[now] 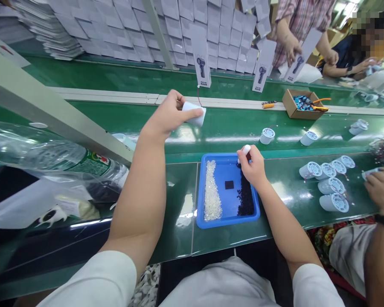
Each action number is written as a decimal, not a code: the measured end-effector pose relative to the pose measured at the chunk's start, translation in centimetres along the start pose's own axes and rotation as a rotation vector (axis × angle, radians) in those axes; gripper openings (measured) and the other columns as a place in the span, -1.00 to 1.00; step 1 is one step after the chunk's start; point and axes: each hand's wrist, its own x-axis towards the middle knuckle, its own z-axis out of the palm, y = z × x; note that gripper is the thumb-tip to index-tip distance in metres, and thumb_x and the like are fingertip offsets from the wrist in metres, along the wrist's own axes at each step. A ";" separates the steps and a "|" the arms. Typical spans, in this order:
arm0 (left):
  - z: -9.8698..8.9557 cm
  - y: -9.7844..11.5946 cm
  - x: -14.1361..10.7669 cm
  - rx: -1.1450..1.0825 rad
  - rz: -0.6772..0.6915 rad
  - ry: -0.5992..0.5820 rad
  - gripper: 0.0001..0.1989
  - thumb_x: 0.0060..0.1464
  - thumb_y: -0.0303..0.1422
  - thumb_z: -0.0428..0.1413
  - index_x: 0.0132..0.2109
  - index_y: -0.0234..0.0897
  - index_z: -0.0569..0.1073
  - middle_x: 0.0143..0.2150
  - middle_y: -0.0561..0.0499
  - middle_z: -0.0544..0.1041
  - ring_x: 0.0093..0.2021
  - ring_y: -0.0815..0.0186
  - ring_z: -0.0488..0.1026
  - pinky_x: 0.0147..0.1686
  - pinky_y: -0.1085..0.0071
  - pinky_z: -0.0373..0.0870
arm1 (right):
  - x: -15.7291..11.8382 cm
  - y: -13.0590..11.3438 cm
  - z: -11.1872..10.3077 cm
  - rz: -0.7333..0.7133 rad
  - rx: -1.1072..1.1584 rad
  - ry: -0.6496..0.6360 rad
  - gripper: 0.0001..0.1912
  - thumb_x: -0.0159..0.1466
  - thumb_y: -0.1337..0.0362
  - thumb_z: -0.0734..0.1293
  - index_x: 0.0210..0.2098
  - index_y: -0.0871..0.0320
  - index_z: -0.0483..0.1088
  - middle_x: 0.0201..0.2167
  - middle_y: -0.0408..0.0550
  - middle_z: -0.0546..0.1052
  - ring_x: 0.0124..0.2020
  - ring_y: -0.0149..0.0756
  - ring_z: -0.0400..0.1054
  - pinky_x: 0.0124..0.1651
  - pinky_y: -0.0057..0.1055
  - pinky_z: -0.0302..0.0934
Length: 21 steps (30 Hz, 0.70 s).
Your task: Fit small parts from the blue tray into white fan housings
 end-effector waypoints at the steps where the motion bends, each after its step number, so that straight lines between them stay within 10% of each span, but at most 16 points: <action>1: 0.1 0.0 0.1 -0.036 0.010 0.022 -0.61 0.02 -0.23 0.21 -0.05 -0.19 0.27 -0.15 0.02 0.36 0.03 0.16 0.45 -0.01 0.14 0.44 | 0.0 0.0 0.1 -0.001 -0.006 -0.016 -0.69 0.32 0.02 0.25 -0.44 0.07 0.27 -0.55 -0.18 0.36 -0.52 -0.38 0.23 -0.40 -0.37 0.15; 21: 0.1 1.6 -0.2 -0.486 0.000 0.098 -0.75 0.13 -0.20 0.09 -0.36 -0.28 0.30 -0.34 0.01 0.37 -0.03 0.20 0.51 -0.10 0.28 0.51 | -0.4 -0.3 0.7 0.104 0.198 -0.149 -0.61 0.28 -0.12 0.26 -0.39 0.08 0.33 -0.57 -0.19 0.41 -0.56 -0.40 0.30 -0.45 -0.40 0.20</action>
